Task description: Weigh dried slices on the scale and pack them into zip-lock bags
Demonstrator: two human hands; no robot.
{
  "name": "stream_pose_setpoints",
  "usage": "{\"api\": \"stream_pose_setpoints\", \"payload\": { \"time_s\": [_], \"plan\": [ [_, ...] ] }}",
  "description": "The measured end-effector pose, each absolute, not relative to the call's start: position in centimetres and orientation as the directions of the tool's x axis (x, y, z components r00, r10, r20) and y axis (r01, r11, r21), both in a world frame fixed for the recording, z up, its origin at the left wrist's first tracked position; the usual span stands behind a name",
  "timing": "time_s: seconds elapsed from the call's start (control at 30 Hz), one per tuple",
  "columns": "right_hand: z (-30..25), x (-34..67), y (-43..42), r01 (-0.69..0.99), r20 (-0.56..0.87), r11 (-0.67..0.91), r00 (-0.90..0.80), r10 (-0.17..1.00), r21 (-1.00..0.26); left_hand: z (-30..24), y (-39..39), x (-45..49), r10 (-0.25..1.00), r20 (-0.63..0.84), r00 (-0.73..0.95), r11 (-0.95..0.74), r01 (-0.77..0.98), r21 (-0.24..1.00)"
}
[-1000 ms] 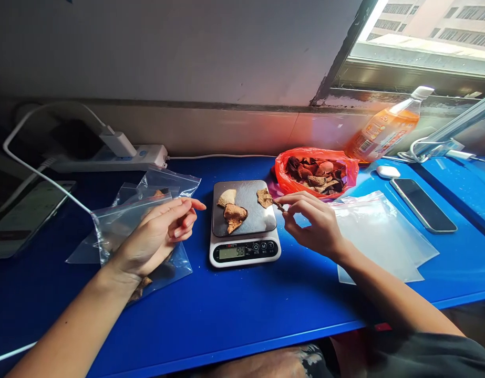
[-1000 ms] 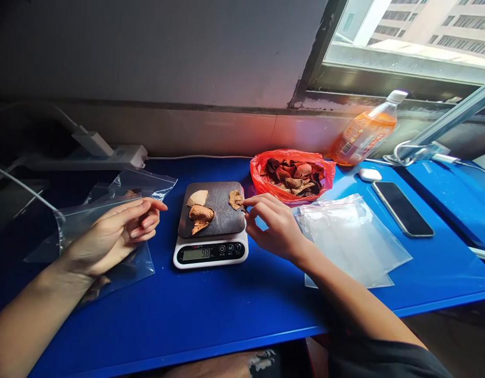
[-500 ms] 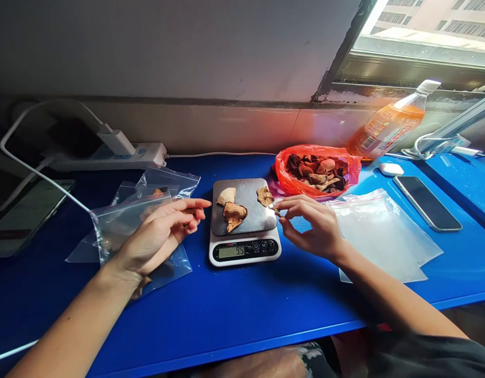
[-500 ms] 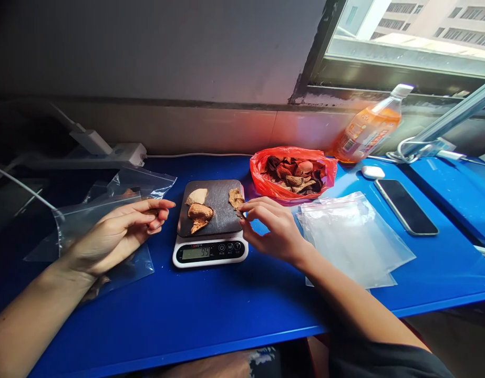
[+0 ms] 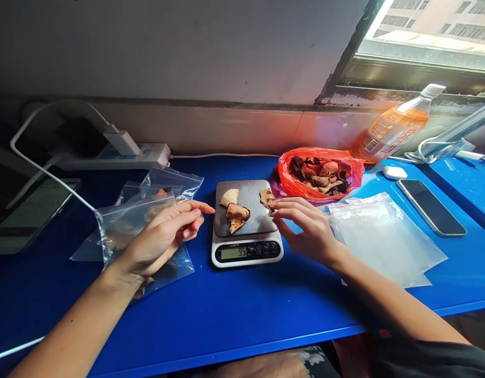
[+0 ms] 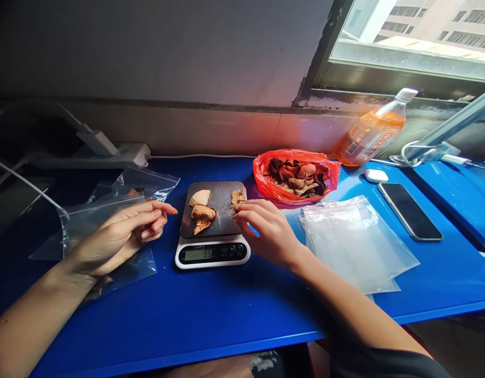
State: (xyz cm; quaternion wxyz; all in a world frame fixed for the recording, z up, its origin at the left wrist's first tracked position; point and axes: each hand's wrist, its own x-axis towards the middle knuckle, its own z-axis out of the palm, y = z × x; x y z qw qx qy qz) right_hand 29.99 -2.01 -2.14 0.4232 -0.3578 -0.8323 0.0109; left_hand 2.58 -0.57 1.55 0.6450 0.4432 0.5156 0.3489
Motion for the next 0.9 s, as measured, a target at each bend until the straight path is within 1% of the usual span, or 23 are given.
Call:
{"api": "stream_pose_setpoints", "payload": {
  "time_s": [0.07,0.13,0.27,0.37,0.53,0.73,0.8,0.9],
  "plan": [
    [-1.8,29.9,-1.6,0.620,0.648,0.732,-0.439,0.622,-0.282,1.5,-0.7,2.6,0.906,-0.352,0.235,0.357,0.025,0.934],
    [-1.1,30.3,-1.3,0.658,0.641,0.705,-0.426,0.639,-0.266,1.5,-0.8,2.7,0.900,-0.357,0.248,0.358,0.044,0.933],
    [0.3,33.0,-1.5,0.692,0.749,0.657,-0.256,0.612,-0.299,1.8,-0.9,2.8,0.902,-0.356,0.243,0.356,0.048,0.933],
    [0.2,35.2,-1.9,0.667,0.778,0.658,-0.185,0.601,-0.349,2.0,-0.8,2.9,0.916,-0.338,0.215,0.339,0.031,0.940],
    [-1.2,36.2,-1.5,0.643,0.739,0.626,-0.136,0.660,-0.440,1.6,-0.5,2.6,0.917,-0.340,0.210,0.350,-0.011,0.937],
    [-2.1,35.9,-1.0,0.654,0.692,0.592,-0.143,0.708,-0.471,1.0,-0.4,2.5,0.904,-0.363,0.228,0.380,-0.035,0.924],
    [-2.2,35.9,-1.0,0.666,0.679,0.568,-0.124,0.724,-0.484,1.0,-0.5,2.8,0.911,-0.362,0.199,0.381,-0.066,0.922],
    [-2.3,35.9,-0.9,0.676,0.661,0.551,-0.124,0.740,-0.490,1.1,-0.6,3.2,0.927,-0.361,0.100,0.373,-0.149,0.916]
  ]
}}
